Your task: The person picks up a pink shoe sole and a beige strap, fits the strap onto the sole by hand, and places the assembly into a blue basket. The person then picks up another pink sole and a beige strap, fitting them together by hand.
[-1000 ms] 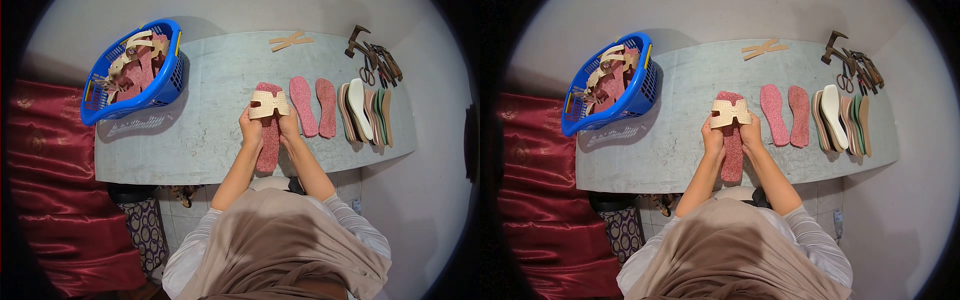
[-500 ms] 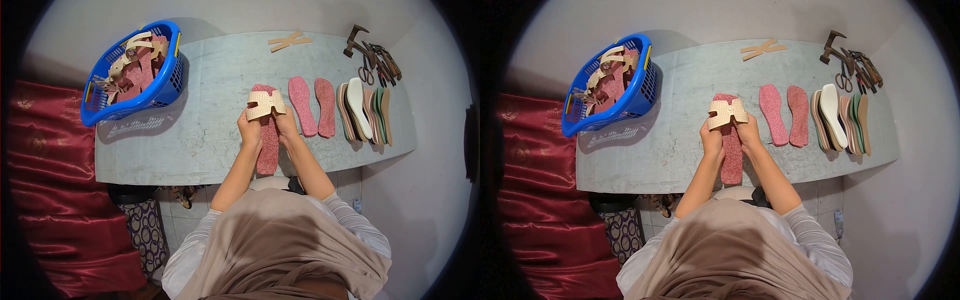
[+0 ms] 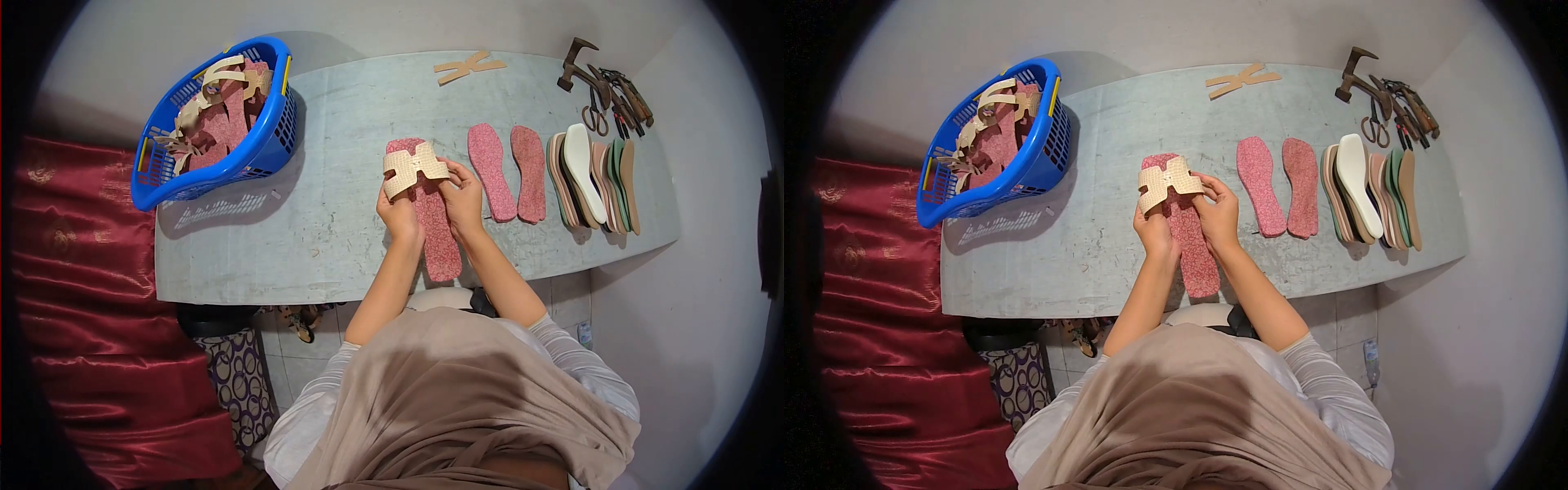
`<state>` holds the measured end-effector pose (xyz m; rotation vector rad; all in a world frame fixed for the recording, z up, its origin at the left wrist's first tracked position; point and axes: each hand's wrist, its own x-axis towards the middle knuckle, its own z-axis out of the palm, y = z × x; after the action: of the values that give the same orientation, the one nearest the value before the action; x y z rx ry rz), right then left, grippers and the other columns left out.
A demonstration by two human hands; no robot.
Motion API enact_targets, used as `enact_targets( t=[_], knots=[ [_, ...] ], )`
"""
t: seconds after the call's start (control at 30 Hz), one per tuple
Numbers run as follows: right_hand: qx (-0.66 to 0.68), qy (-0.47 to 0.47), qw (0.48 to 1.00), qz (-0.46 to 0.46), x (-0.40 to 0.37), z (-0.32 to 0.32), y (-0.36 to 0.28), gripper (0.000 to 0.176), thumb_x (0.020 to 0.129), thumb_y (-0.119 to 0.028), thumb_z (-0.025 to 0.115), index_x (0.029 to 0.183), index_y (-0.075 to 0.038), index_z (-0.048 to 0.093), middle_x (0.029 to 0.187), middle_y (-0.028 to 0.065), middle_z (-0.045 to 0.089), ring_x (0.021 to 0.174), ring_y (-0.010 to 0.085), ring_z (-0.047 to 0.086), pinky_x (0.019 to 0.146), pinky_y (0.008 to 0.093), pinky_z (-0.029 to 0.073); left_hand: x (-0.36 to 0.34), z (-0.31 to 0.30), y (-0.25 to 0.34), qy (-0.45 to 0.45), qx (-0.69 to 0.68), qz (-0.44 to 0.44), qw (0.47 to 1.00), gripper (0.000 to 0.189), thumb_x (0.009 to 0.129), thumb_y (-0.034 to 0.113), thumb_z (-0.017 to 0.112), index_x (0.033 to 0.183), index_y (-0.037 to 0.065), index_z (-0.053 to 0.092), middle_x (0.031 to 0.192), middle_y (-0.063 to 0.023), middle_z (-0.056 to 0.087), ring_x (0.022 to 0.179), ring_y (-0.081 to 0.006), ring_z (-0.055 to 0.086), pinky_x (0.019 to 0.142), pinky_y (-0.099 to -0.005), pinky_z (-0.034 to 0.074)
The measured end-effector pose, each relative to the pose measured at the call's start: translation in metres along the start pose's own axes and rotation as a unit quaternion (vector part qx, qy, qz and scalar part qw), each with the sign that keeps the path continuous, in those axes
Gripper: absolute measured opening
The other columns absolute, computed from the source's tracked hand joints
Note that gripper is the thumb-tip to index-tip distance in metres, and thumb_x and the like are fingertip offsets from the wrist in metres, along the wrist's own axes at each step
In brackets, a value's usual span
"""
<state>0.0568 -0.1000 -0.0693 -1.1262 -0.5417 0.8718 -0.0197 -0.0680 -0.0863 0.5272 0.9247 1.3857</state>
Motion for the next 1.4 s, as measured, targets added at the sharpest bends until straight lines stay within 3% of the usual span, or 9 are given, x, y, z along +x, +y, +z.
enact_targets(
  t=[0.2, 0.3, 0.6, 0.7, 1.0, 1.27, 1.4],
  knots=[
    [-0.032, 0.001, 0.998, -0.049, -0.001, 0.000, 0.004, 0.021, 0.074, 0.005, 0.056, 0.094, 0.004, 0.056, 0.093, 0.0081, 0.059, 0.088, 0.0115, 0.054, 0.074, 0.0230, 0.045, 0.000, -0.001, -0.001, 0.003, -0.011, -0.002, 1.000, 0.019, 0.086, 0.011, 0.050, 0.100, -0.001, 0.054, 0.091, -0.0037, 0.057, 0.079, -0.0102, 0.054, 0.068, -0.0225, 0.045],
    [-0.119, 0.017, 0.989, -0.082, 0.000, -0.004, 0.014, 0.017, 0.074, 0.003, 0.057, 0.090, 0.003, 0.054, 0.092, 0.0088, 0.059, 0.087, 0.0114, 0.054, 0.072, 0.0233, 0.045, 0.001, -0.002, 0.000, -0.003, -0.016, -0.011, 1.000, 0.020, 0.087, 0.012, 0.050, 0.101, -0.001, 0.054, 0.091, -0.0036, 0.057, 0.079, -0.0101, 0.054, 0.067, -0.0224, 0.045],
    [0.013, -0.048, 0.998, 0.046, -0.013, 0.005, -0.001, 0.034, 0.077, 0.004, 0.055, 0.109, 0.001, 0.044, 0.094, 0.0087, 0.059, 0.087, 0.0112, 0.054, 0.071, 0.0231, 0.045, 0.005, -0.003, 0.004, -0.040, -0.009, -0.014, 0.999, 0.020, 0.085, 0.015, 0.053, 0.099, 0.001, 0.054, 0.093, -0.0048, 0.058, 0.082, -0.0131, 0.056, 0.070, -0.0271, 0.047],
    [0.022, -0.052, 0.998, -0.023, -0.011, 0.011, -0.003, 0.034, 0.078, 0.004, 0.053, 0.110, 0.001, 0.045, 0.096, 0.0068, 0.058, 0.087, 0.0101, 0.054, 0.074, 0.0223, 0.043, 0.005, -0.004, 0.007, -0.042, -0.010, -0.015, 0.999, 0.020, 0.085, 0.015, 0.053, 0.100, 0.001, 0.054, 0.094, -0.0045, 0.058, 0.082, -0.0128, 0.056, 0.070, -0.0271, 0.047],
    [-0.022, -0.084, 0.996, 0.023, -0.010, 0.002, 0.009, 0.030, 0.077, 0.003, 0.056, 0.106, 0.002, 0.048, 0.092, 0.0051, 0.059, 0.083, 0.0076, 0.054, 0.071, 0.0213, 0.043, 0.001, -0.006, 0.013, -0.035, -0.004, -0.008, 0.999, 0.021, 0.085, 0.012, 0.052, 0.102, 0.001, 0.053, 0.094, -0.0041, 0.058, 0.082, -0.0119, 0.055, 0.071, -0.0260, 0.046],
    [0.029, -0.060, 0.993, 0.099, -0.009, -0.001, 0.002, 0.020, 0.077, 0.001, 0.059, 0.097, 0.002, 0.055, 0.093, 0.0050, 0.059, 0.083, 0.0093, 0.055, 0.071, 0.0223, 0.044, 0.001, -0.010, 0.008, -0.110, 0.051, 0.011, 0.993, 0.026, 0.084, 0.007, 0.051, 0.109, -0.001, 0.050, 0.097, -0.0060, 0.057, 0.084, -0.0128, 0.056, 0.072, -0.0261, 0.047],
    [0.100, -0.064, 0.987, 0.109, -0.010, 0.000, 0.003, 0.023, 0.076, 0.001, 0.059, 0.099, 0.002, 0.054, 0.092, 0.0049, 0.059, 0.083, 0.0099, 0.055, 0.073, 0.0238, 0.044, 0.000, -0.009, 0.008, -0.113, -0.001, -0.002, 0.994, 0.026, 0.084, 0.008, 0.052, 0.108, -0.001, 0.050, 0.097, -0.0058, 0.058, 0.083, -0.0127, 0.057, 0.072, -0.0256, 0.048]
  ],
)
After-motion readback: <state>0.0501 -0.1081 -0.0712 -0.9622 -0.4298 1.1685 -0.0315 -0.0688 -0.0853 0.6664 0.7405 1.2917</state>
